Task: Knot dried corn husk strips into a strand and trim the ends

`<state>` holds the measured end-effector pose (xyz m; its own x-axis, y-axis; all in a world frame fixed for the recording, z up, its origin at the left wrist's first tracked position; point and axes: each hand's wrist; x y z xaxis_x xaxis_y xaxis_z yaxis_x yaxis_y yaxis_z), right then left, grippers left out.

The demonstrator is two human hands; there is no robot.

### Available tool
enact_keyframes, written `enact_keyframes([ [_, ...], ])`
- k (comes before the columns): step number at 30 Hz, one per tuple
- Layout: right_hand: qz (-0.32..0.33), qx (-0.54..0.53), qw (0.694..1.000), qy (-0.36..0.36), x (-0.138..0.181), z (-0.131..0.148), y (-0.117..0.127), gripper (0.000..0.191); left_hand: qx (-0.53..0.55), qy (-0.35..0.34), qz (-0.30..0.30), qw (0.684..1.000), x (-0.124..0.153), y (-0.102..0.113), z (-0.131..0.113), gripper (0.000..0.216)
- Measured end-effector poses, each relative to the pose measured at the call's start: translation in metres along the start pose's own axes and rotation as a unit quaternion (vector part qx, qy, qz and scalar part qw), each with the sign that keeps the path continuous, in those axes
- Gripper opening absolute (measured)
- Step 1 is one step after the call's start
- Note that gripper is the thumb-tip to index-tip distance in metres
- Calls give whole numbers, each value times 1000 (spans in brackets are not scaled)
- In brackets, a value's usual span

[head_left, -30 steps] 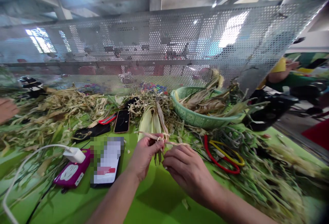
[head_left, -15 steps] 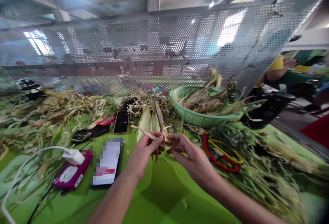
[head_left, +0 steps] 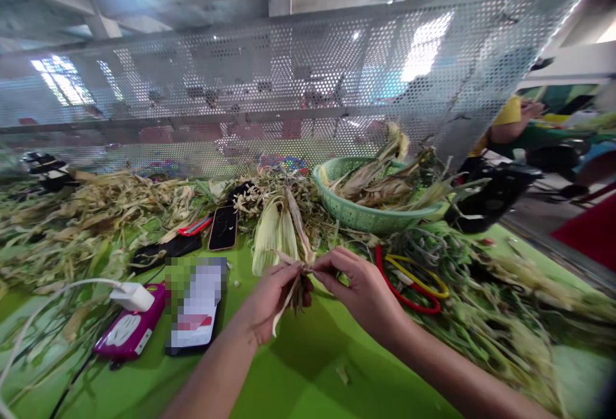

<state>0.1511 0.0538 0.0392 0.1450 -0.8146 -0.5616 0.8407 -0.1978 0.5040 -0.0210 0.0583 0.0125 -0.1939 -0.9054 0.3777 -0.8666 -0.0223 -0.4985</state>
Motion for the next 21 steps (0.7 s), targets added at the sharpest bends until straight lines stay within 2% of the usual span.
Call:
enact_keyframes([
  [3,3,18,1000,16,1,0,0,7,7,7,5,1000,0,-1,2,22],
  [8,28,58,998,21,1,2,0,9,0,-20,-53,998,0,-3,-2,23],
  [14,50,60,996,-36,-5,-5,4,13,-25,-49,-95,994,1,0,-7,30],
  [17,81,23,993,-88,-7,-12,7,13,-94,-84,-79,989,3,0,-6,32],
  [21,108,-117,972,-173,-8,-17,5,26,-172,-107,-20,979,7,-5,-2,35],
])
Point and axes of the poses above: each hand's wrist, its own x-axis away from the middle knuckle, its own y-axis out of the back of the hand, z = x × y, and after that the axes turned 13 degrees about -z, right-handed
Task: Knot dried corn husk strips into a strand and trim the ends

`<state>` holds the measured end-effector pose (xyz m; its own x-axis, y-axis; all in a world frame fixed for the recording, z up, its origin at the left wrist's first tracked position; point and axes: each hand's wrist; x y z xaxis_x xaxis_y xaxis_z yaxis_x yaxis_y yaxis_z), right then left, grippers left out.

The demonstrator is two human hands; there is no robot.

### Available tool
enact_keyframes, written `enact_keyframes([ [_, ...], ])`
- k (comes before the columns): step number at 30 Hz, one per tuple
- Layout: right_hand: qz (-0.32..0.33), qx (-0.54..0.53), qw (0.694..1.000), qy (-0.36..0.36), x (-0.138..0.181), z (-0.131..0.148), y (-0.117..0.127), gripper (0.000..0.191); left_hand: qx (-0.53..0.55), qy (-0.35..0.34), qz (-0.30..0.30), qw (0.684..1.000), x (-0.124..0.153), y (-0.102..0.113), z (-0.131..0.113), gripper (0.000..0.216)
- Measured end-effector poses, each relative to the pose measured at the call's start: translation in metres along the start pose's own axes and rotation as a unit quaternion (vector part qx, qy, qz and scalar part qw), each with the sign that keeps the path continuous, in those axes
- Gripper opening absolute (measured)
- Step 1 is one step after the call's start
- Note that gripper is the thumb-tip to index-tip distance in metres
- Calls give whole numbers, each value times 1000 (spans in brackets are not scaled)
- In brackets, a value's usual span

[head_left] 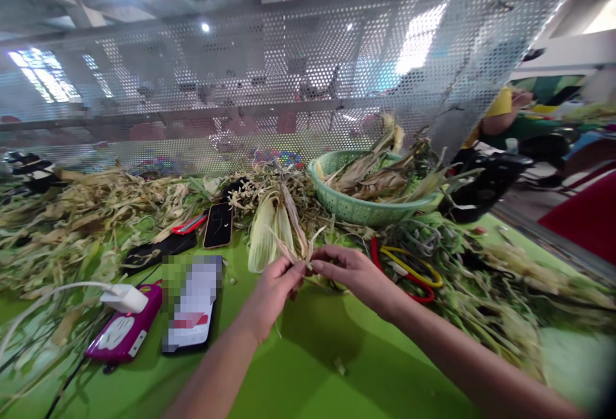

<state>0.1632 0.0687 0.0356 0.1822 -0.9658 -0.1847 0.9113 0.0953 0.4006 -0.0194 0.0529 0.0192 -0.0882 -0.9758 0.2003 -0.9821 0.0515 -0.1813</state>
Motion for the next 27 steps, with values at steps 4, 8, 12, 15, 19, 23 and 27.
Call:
enact_keyframes([
  [4,-31,-82,996,-26,0,-2,-5,27,8,29,16,999,2,-4,5,38],
  [8,-86,-91,991,-46,1,-5,-9,24,31,55,-27,998,3,-5,8,38],
  [12,-167,-104,979,-51,-5,-10,0,21,49,37,-33,998,7,-3,2,34],
  [15,-243,-117,961,-61,-11,-12,13,20,65,4,-21,998,8,0,-3,34],
  [19,-197,-131,969,-68,-13,-7,22,21,62,28,-55,996,3,2,-3,32],
  [23,-180,-174,966,-73,-11,-1,20,21,66,27,-52,996,-2,4,2,34],
  [27,-206,-193,956,-72,-12,-2,21,20,62,11,-21,998,-2,6,2,29],
])
Point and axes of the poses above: each hand's wrist, its own x-axis away from the middle knuckle, its own y-axis out of the back of the hand, z = x × y, and after that the axes turned 13 degrees about -z, right-handed
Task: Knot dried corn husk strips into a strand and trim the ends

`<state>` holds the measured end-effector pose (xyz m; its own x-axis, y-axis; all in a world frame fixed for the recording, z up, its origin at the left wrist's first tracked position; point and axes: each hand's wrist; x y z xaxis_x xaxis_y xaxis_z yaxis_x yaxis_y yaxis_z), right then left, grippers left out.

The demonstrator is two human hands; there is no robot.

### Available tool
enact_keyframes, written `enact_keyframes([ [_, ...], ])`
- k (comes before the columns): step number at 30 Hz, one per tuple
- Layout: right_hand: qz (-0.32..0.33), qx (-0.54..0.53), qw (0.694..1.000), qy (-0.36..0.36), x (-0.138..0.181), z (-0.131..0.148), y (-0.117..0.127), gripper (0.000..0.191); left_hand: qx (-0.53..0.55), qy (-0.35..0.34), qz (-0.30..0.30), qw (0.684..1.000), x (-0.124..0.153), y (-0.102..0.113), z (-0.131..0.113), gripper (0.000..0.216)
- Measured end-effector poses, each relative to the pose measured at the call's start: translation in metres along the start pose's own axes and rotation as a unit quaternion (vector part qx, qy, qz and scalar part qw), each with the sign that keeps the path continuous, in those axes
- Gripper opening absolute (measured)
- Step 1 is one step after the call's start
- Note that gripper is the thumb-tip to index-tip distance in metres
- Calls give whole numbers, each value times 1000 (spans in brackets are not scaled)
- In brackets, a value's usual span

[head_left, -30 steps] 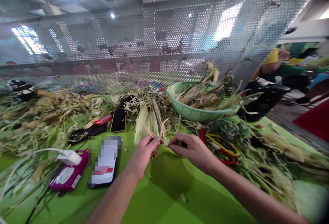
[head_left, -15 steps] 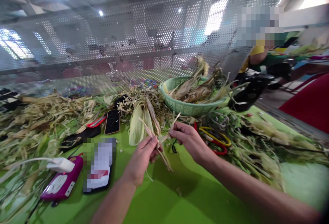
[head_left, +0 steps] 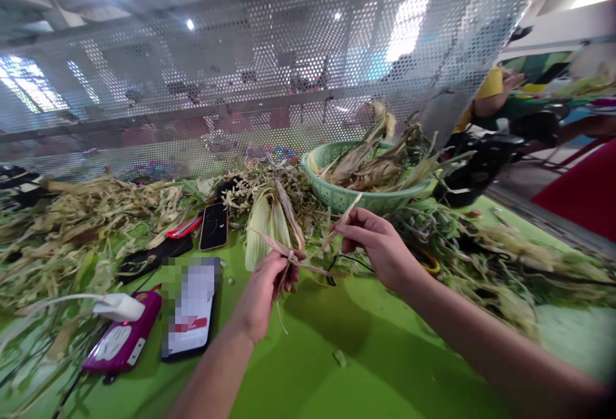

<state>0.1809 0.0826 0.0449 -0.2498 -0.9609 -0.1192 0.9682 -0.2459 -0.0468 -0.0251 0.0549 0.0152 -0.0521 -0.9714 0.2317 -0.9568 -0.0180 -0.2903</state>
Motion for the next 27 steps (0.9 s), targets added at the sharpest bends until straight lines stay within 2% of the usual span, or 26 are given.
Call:
enact_keyframes([
  [7,-26,-6,999,40,-2,-1,2,14,-6,9,-10,1000,0,-3,-2,25],
  [11,53,91,991,78,5,-3,-3,12,-25,9,-8,1000,1,-5,-2,27],
  [14,130,206,959,148,12,-5,-6,13,-16,0,2,1000,0,-6,-1,31],
  [17,161,257,932,201,18,-3,-8,8,-17,-19,-10,1000,-2,-6,-1,29],
  [21,166,218,949,154,22,6,-9,16,-65,-43,-32,996,-4,-5,0,21],
  [27,175,171,965,90,22,6,-10,25,-134,-69,-16,988,-6,-5,4,20],
])
Point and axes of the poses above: each hand's wrist, its own x-axis away from the middle knuckle, its own y-axis out of the back of the hand, z = x × y, and after that the axes turned 13 degrees about -z, right-handed
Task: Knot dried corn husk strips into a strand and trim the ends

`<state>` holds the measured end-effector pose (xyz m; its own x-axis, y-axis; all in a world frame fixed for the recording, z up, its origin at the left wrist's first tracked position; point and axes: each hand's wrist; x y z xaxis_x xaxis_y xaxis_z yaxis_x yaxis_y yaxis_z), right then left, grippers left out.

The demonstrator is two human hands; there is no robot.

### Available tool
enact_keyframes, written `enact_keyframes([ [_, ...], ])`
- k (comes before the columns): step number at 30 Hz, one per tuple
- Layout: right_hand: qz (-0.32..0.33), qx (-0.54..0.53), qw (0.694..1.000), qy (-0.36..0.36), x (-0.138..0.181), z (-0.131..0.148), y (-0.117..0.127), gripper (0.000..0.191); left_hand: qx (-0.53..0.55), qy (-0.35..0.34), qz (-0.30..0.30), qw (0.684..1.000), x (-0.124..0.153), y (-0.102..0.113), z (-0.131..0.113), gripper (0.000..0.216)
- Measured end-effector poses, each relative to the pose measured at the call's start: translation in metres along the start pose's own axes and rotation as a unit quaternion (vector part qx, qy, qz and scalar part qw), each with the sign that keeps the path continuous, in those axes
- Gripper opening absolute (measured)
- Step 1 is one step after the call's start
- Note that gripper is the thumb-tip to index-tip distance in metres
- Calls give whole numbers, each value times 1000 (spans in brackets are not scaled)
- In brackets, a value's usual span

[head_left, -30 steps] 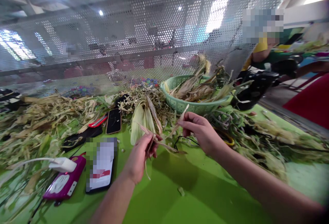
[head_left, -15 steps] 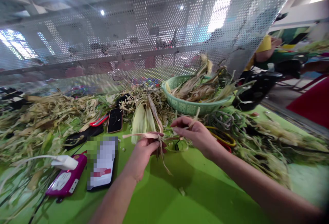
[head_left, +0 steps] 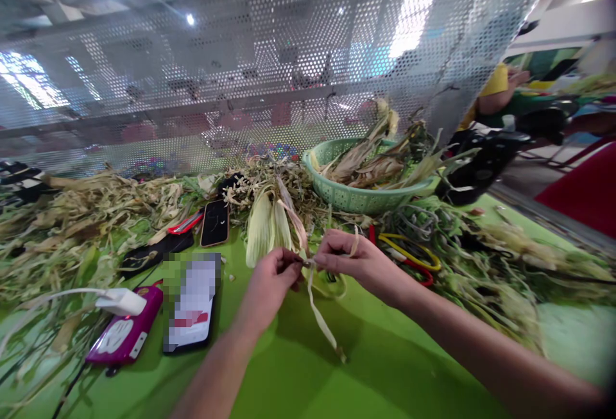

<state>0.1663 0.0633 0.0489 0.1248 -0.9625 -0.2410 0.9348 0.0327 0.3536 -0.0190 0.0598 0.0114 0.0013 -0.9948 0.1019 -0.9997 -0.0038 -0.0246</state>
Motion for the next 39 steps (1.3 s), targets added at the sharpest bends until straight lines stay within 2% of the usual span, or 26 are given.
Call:
enact_keyframes([
  [3,-26,44,999,7,-1,-6,-2,24,-17,-6,7,1000,1,-1,1,19],
  [7,-27,82,995,40,0,-13,-5,19,-28,-7,43,999,4,-2,0,18],
  [14,-59,45,997,38,-1,-16,-6,26,-60,-12,53,997,7,-2,-4,13],
  [17,-35,34,999,4,0,-14,-5,27,-85,-23,39,995,7,-1,-4,14],
  [21,20,83,996,-15,3,-11,-6,23,-104,-55,17,993,6,-2,-5,12],
  [26,31,95,995,-12,3,-13,-8,18,-90,-65,20,994,7,-2,-6,7],
  [31,34,77,996,1,1,-16,-9,17,-62,-78,34,994,8,-3,-5,12],
  [39,32,65,997,30,0,-12,-12,12,-101,-119,9,988,9,-6,-6,10],
])
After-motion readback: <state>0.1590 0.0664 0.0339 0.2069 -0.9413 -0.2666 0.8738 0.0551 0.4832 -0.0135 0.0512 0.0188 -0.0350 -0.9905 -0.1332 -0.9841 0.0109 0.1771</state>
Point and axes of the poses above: each hand's wrist, its own x-axis away from the middle knuckle, its own y-axis out of the back of the hand, z = x × y, and after that the axes turned 13 degrees about -z, right-handed
